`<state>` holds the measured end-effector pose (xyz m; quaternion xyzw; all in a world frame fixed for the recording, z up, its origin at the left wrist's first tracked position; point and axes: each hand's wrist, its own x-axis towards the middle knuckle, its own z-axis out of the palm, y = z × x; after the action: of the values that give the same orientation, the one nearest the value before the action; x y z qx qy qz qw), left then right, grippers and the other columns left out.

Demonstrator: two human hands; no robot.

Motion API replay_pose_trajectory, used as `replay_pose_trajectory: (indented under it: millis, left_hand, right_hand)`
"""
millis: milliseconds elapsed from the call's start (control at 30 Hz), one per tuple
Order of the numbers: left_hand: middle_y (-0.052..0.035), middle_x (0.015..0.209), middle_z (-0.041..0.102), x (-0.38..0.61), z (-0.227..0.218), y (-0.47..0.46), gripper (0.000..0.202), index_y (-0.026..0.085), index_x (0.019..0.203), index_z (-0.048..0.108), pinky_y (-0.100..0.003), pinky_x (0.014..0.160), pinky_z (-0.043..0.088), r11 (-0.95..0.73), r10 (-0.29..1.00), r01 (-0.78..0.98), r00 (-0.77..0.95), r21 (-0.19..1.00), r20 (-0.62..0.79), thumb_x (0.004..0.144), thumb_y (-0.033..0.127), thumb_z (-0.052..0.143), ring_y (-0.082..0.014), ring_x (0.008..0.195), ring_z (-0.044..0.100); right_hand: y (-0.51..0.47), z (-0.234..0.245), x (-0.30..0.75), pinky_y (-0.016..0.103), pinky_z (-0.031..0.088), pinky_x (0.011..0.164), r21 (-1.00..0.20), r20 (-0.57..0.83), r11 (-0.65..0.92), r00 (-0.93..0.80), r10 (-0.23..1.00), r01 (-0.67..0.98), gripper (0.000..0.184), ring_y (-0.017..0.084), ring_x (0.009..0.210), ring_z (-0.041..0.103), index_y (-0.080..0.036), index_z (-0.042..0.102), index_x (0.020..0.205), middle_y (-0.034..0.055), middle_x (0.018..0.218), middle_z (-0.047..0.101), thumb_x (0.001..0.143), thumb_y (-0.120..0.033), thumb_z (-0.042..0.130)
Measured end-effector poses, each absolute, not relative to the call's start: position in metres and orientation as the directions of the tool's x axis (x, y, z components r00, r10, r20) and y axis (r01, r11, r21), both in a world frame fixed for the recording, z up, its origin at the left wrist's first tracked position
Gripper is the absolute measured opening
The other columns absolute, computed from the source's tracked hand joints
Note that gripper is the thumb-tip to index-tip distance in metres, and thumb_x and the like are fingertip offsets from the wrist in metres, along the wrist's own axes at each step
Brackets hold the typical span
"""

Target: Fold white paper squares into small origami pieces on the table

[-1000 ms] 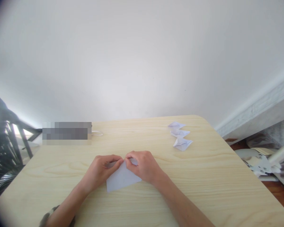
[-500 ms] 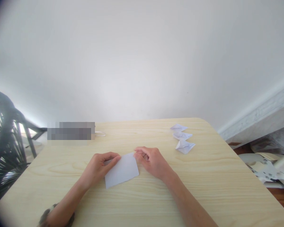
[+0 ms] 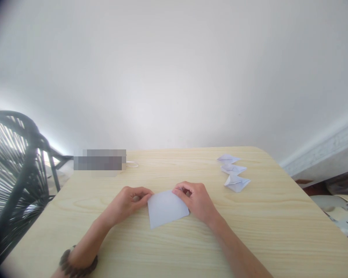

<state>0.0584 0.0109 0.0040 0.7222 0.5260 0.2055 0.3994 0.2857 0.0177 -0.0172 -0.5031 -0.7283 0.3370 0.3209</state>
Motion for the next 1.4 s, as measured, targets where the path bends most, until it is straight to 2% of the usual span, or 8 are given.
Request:
replay_pose_trajectory:
  millis: [100, 267, 433, 567, 700, 800, 900, 1400]
  left_hand:
    - [-0.0035, 0.084, 0.066, 0.061, 0.003, 0.009, 0.027, 0.019, 0.098, 0.062, -0.024, 0.063, 0.045, -0.238, 0.940, 0.655, 0.340, 0.717, 0.002, 0.081, 0.024, 0.042, -0.0142, 0.067, 0.055]
    - [-0.0064, 0.119, 0.051, 0.071, -0.001, 0.006, 0.035, 0.026, 0.117, 0.052, -0.038, 0.090, 0.038, -0.532, 0.832, 0.677, 0.530, 0.509, 0.166, 0.082, 0.024, 0.044, -0.0226, 0.106, 0.042]
    - [-0.0082, 0.112, 0.050, 0.073, -0.007, 0.005, 0.036, 0.026, 0.120, 0.049, -0.043, 0.088, 0.036, -0.571, 0.814, 0.735, 0.564, 0.364, 0.137, 0.084, 0.028, 0.043, -0.0250, 0.105, 0.039]
    - [-0.0087, 0.107, 0.049, 0.073, -0.008, 0.005, 0.037, 0.024, 0.121, 0.047, -0.043, 0.085, 0.037, -0.563, 0.824, 0.766, 0.550, 0.311, 0.136, 0.085, 0.029, 0.041, -0.0245, 0.100, 0.041]
    - [-0.0085, 0.107, 0.049, 0.072, -0.009, 0.005, 0.037, 0.024, 0.122, 0.046, -0.042, 0.085, 0.037, -0.549, 0.834, 0.789, 0.536, 0.276, 0.130, 0.086, 0.030, 0.040, -0.0245, 0.099, 0.042]
    - [-0.0084, 0.106, 0.049, 0.072, -0.009, 0.006, 0.037, 0.023, 0.121, 0.046, -0.042, 0.084, 0.038, -0.545, 0.837, 0.796, 0.531, 0.263, 0.129, 0.085, 0.031, 0.040, -0.0243, 0.098, 0.042]
    - [-0.0086, 0.105, 0.049, 0.072, -0.010, 0.006, 0.038, 0.023, 0.122, 0.046, -0.042, 0.084, 0.038, -0.543, 0.839, 0.802, 0.528, 0.250, 0.130, 0.085, 0.033, 0.041, -0.0243, 0.098, 0.042]
    - [-0.0078, 0.102, 0.047, 0.073, -0.009, 0.007, 0.041, 0.029, 0.127, 0.039, -0.041, 0.082, 0.038, -0.563, 0.826, 0.802, 0.552, 0.199, 0.113, 0.086, 0.033, 0.038, -0.0237, 0.096, 0.041]
  right_hand:
    - [0.017, -0.021, 0.283, 0.022, 0.038, 0.048, -0.795, 0.157, 0.273, -0.250, 0.955, 0.542, 0.025, 0.011, 0.051, 0.050, -0.020, 0.065, 0.075, -0.0007, 0.061, 0.062, 0.081, -0.038, 0.049]
    - [0.017, -0.027, 0.276, 0.022, 0.037, 0.051, -0.746, 0.213, 0.308, -0.226, 0.950, 0.590, 0.020, 0.011, 0.051, 0.049, -0.021, 0.064, 0.076, -0.0019, 0.059, 0.059, 0.081, -0.033, 0.050]
    - [0.019, -0.030, 0.275, 0.022, 0.040, 0.053, -0.762, 0.191, 0.233, -0.135, 0.972, 0.604, 0.020, 0.012, 0.054, 0.050, -0.021, 0.063, 0.088, -0.0018, 0.060, 0.057, 0.076, -0.034, 0.056]
    - [0.018, -0.030, 0.279, 0.024, 0.045, 0.060, -0.824, 0.155, 0.199, -0.127, 0.980, 0.531, 0.029, 0.012, 0.061, 0.056, -0.020, 0.060, 0.100, 0.0009, 0.075, 0.064, 0.073, -0.031, 0.060]
    - [0.017, -0.027, 0.282, 0.026, 0.047, 0.071, -0.793, 0.256, 0.367, -0.281, 0.925, 0.486, 0.019, 0.014, 0.076, 0.059, -0.021, 0.064, 0.095, 0.0032, 0.086, 0.067, 0.080, -0.024, 0.053]
    - [0.017, -0.024, 0.282, 0.031, 0.044, 0.083, -0.707, 0.370, 0.544, -0.420, 0.829, 0.451, 0.022, 0.015, 0.090, 0.057, -0.023, 0.064, 0.099, 0.0030, 0.098, 0.066, 0.084, -0.021, 0.048]
    - [0.017, -0.023, 0.283, 0.033, 0.044, 0.084, -0.633, 0.401, 0.630, -0.506, 0.764, 0.450, 0.025, 0.016, 0.092, 0.056, -0.022, 0.062, 0.105, 0.0029, 0.103, 0.064, 0.085, -0.020, 0.047]
    - [0.019, -0.028, 0.291, 0.033, 0.046, 0.082, -0.561, 0.338, 0.667, -0.600, 0.725, 0.490, 0.031, 0.017, 0.091, 0.048, -0.025, 0.054, 0.116, -0.0031, 0.114, 0.059, 0.087, -0.019, 0.045]
